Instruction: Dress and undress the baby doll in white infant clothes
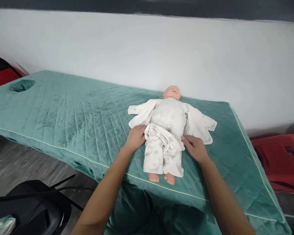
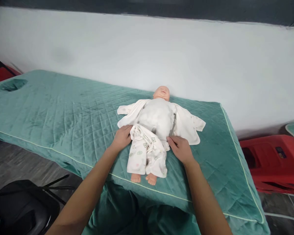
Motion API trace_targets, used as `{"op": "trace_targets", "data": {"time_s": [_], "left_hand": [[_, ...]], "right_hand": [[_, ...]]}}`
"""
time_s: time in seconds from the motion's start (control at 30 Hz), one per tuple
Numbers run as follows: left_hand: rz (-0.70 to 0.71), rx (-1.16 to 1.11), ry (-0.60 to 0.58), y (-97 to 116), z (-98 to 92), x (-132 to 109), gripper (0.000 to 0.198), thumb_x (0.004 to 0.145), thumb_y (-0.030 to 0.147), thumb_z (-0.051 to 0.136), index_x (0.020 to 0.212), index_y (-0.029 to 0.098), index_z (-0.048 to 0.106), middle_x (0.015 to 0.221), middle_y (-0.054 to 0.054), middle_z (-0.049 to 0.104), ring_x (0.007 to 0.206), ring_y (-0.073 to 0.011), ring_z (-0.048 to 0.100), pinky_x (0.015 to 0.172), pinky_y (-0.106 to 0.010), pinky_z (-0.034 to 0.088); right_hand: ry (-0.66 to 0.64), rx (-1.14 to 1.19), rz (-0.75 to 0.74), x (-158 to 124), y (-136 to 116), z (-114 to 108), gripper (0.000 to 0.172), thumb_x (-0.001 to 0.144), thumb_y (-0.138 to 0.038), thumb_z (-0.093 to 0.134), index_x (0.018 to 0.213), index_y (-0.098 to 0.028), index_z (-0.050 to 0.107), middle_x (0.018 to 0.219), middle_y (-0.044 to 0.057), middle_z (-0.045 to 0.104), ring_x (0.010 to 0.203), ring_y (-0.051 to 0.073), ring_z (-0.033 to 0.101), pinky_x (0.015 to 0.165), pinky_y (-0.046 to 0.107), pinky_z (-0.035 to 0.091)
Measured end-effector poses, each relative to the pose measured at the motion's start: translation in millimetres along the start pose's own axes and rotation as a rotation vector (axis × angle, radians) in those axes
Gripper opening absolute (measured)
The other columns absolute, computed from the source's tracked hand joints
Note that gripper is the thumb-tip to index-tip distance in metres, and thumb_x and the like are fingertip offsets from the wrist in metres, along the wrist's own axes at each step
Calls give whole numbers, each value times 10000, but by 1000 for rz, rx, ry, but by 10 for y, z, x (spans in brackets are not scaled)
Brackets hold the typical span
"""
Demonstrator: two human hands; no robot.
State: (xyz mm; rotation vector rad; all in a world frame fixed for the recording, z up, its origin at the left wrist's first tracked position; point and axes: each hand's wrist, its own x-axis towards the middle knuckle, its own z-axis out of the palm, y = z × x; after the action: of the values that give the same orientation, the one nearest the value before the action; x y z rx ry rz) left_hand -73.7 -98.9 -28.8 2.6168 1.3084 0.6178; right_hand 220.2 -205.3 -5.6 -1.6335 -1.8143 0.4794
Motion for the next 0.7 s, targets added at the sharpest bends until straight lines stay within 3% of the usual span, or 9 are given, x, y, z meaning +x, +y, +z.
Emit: {"op": "trace_targets", "data": {"time_s": [0.1,0.27,0.37,0.5,0.7], "left_hand": [[-33,12,5,-6,7,8,207,906,207,470,961,206,670,993,-103,706,966,-262,628,853,-382,476],[-25,42,0,-25,34,17,176,874,187,522,938,208,684,975,-105,692,993,-270,612,860,-394,474],[51,34,-26,-47,32,13,180,883,234,545,953,209,709,1045,-113,675,1033,-281,580,868,-415,466],[170,-1,-36,-65,19,-5,304,878,292,575,1138,202,703,1251,-135,619,1188,-318,494,962,-464,437],[182,-70,-49,-61,16,-17,376,865,255,567,1217,223,695,1330,-125,586,1272,-310,449,1027,-454,419]], "right_hand": [[61,-19,67,-80,-27,24,470,988,-532,438,721,-207,649,652,16,630,641,180,570,638,299,404],[202,-36,180,-245,-91,149,359,982,-456,462,950,-202,713,867,55,730,794,220,644,733,328,461],[206,-85,67,-320,-103,212,268,968,-307,463,991,-203,709,987,82,725,935,250,630,842,376,478],[184,-129,-107,-356,-90,245,263,916,-173,473,1006,-212,717,1082,90,707,1015,262,593,918,411,473],[258,-306,-11,-375,-113,252,250,916,-194,515,1104,-196,681,1113,93,696,1024,275,595,892,415,446]]}}
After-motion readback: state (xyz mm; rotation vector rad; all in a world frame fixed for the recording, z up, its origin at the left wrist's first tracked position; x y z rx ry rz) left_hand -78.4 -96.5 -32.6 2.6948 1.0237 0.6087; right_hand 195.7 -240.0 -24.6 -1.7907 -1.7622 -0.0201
